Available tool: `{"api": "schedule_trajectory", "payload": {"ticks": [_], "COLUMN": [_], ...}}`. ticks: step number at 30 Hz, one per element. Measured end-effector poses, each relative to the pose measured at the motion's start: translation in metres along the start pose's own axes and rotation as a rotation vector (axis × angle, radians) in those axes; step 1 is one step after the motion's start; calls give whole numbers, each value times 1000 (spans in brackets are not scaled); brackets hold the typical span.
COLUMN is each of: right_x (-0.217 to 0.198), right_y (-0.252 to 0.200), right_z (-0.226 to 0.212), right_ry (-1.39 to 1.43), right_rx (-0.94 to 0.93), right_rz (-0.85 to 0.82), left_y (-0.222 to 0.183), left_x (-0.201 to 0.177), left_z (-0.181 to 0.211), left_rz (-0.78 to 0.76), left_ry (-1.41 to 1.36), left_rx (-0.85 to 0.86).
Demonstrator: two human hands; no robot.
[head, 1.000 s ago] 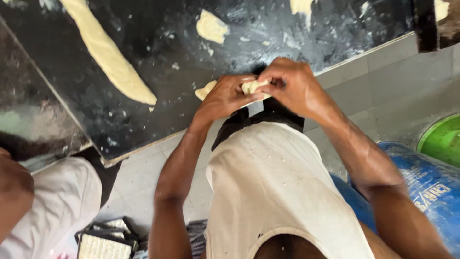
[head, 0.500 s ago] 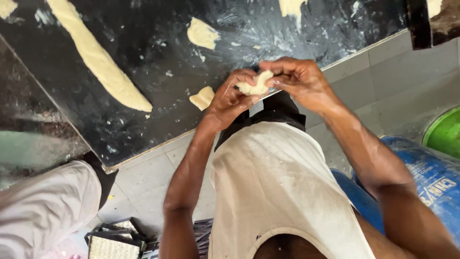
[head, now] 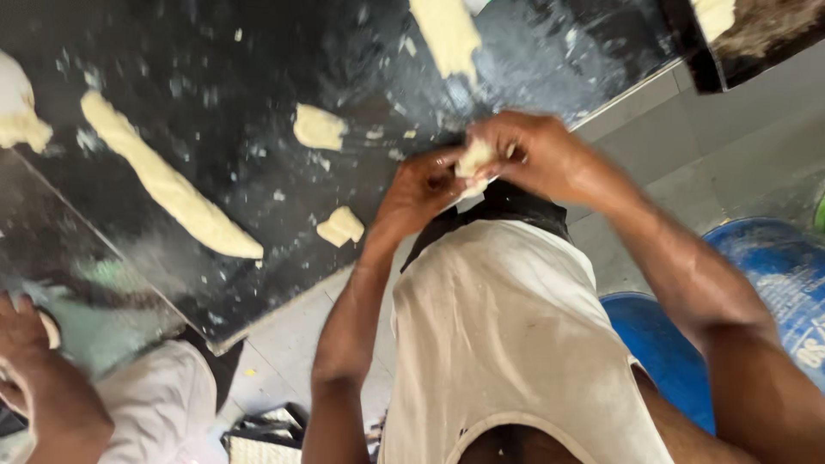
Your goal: The person shapes pieces of dough by hand on a dark table, rolling and pinching them into small rounds before placing them onto a baking tray.
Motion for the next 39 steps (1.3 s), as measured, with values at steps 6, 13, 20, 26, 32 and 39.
{"api": "schedule_trajectory", "payload": {"ticks": [6, 13, 20, 26, 32, 39], "right_x": [20, -65, -165, -167, -61, 35], "right_y": [-36, -30, -111, -79, -41, 27], "right_z": [43, 37, 90, 91, 56, 28], "right_ry": [-522, 356, 431, -553, -470, -220], "right_rx": [-210, 238, -17, 246, 19, -109], "right_rz": [410, 582, 1124, 936, 189, -37], "left_y": [43, 75, 49, -48, -138, -160], "left_x": [24, 56, -4, -61, -40, -92], "left_z": [23, 79, 106, 51, -21, -53], "left_rz": [-51, -169, 385, 643, 602, 1097], "left_ry": [-738, -221, 273, 732, 894, 257], "left_rx": [-418, 130, 50, -60, -93, -334]}}
Point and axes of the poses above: each hand's wrist, its own y-axis towards the middle knuckle, its own x-axis out of the palm, z = x × y, the point moved 1 cm from there along y, towards the middle knuckle, and after that the axes turned 8 degrees about -y, right-handed, at the moved point
